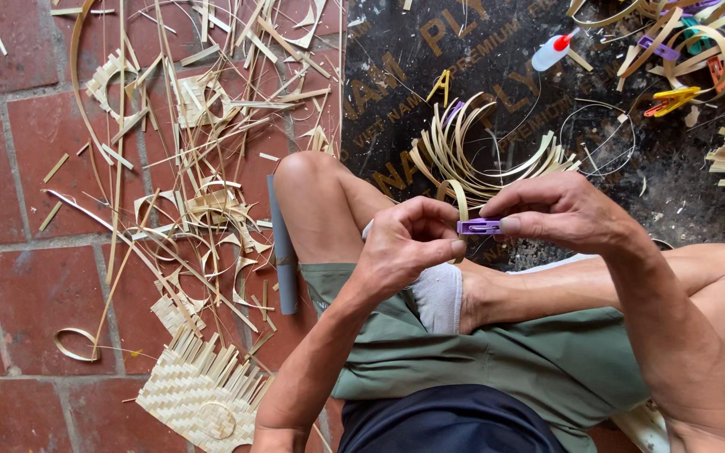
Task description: The person sits on the floor and joins thin bamboo strips into curved rings. They apply glue from a squeeze bottle to the strip ends, press the joints together, secure rings with plastic clips, and use pliers to trim and adjust the strip ends.
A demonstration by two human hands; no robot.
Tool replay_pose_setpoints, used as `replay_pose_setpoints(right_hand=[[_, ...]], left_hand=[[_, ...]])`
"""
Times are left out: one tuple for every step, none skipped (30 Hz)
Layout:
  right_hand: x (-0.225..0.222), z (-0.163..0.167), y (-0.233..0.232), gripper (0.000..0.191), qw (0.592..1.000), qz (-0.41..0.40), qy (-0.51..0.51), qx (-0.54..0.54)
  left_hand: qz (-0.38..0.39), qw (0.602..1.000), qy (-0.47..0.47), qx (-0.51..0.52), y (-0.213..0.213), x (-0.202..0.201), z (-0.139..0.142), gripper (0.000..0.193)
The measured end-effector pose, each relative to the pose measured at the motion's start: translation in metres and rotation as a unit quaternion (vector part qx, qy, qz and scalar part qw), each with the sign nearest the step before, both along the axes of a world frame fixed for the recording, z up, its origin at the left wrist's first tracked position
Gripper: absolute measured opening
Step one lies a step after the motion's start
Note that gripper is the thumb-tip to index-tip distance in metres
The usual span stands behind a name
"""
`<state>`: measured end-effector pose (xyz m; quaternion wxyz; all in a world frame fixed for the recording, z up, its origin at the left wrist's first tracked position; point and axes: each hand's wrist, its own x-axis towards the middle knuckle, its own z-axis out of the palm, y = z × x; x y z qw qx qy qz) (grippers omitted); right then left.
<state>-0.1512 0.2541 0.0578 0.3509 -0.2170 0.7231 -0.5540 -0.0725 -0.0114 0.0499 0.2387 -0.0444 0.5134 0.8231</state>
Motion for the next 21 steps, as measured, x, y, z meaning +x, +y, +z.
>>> replay_pose_setpoints(right_hand=[[0.001,-0.006,0.003,0.029,0.999,-0.003,-0.013,-0.032],[0.002,-0.013,0.005,0.03,0.998,-0.006,-0.025,-0.064],[0.005,-0.019,0.006,0.032,0.99,-0.02,-0.077,-0.117],[0.01,-0.026,0.006,0.034,0.976,-0.036,-0.13,-0.169],[0.015,-0.031,0.006,0.037,0.957,-0.05,-0.181,-0.22],[0.02,-0.037,0.004,0.038,0.945,-0.048,-0.208,-0.249],[0.025,-0.042,0.001,0.04,0.93,-0.047,-0.235,-0.278],[0.029,-0.048,-0.004,0.042,0.915,-0.043,-0.259,-0.308],[0.031,-0.053,-0.009,0.042,0.904,-0.053,-0.28,-0.318],[0.035,-0.059,-0.015,0.041,0.893,-0.065,-0.304,-0.326],[0.038,-0.064,-0.019,0.041,0.88,-0.076,-0.327,-0.335],[0.039,-0.069,-0.022,0.04,0.869,-0.06,-0.337,-0.357],[0.041,-0.074,-0.026,0.039,0.857,-0.046,-0.347,-0.379],[0.044,-0.078,-0.025,0.039,0.842,-0.035,-0.36,-0.401],[0.046,-0.081,-0.025,0.039,0.847,-0.049,-0.358,-0.388],[0.047,-0.086,-0.027,0.039,0.853,-0.062,-0.356,-0.376],[0.049,-0.088,-0.028,0.039,0.858,-0.074,-0.355,-0.364],[0.051,-0.09,-0.03,0.038,0.851,-0.076,-0.365,-0.37],[0.052,-0.091,-0.033,0.038,0.844,-0.077,-0.375,-0.375],[0.052,-0.089,-0.036,0.037,0.837,-0.077,-0.386,-0.38],[0.051,-0.084,-0.038,0.038,0.844,-0.078,-0.382,-0.369]], left_hand=[[-0.003,1.0,0.003,-0.017,-0.001,0.0,0.006,0.035],[-0.004,0.999,0.005,-0.035,-0.004,0.0,0.013,0.035],[-0.007,0.991,0.073,-0.113,-0.008,0.001,0.02,0.036],[-0.011,0.972,0.139,-0.189,-0.014,0.002,0.027,0.037],[-0.014,0.943,0.203,-0.263,-0.017,0.002,0.034,0.039],[-0.002,0.892,0.313,-0.327,-0.015,0.002,0.039,0.043],[0.008,0.824,0.417,-0.384,-0.014,0.001,0.044,0.048],[0.016,0.738,0.516,-0.434,-0.013,-0.002,0.047,0.052],[-0.001,0.731,0.536,-0.422,-0.01,-0.007,0.049,0.047],[-0.02,0.726,0.554,-0.408,-0.007,-0.009,0.05,0.042],[-0.039,0.719,0.572,-0.394,-0.004,-0.011,0.051,0.037],[-0.042,0.711,0.58,-0.395,-0.004,-0.013,0.053,0.036],[-0.048,0.704,0.588,-0.395,-0.002,-0.014,0.053,0.035],[-0.055,0.701,0.593,-0.393,0.0,-0.013,0.054,0.035],[-0.059,0.709,0.589,-0.383,0.001,-0.011,0.054,0.036],[-0.062,0.715,0.587,-0.374,0.002,-0.011,0.054,0.037],[-0.065,0.723,0.583,-0.366,0.004,-0.01,0.054,0.038],[-0.071,0.717,0.585,-0.371,0.005,-0.009,0.053,0.036],[-0.076,0.712,0.588,-0.377,0.007,-0.008,0.053,0.034],[-0.081,0.706,0.589,-0.384,0.008,-0.008,0.052,0.032],[-0.079,0.705,0.589,-0.389,0.009,-0.007,0.051,0.031]])
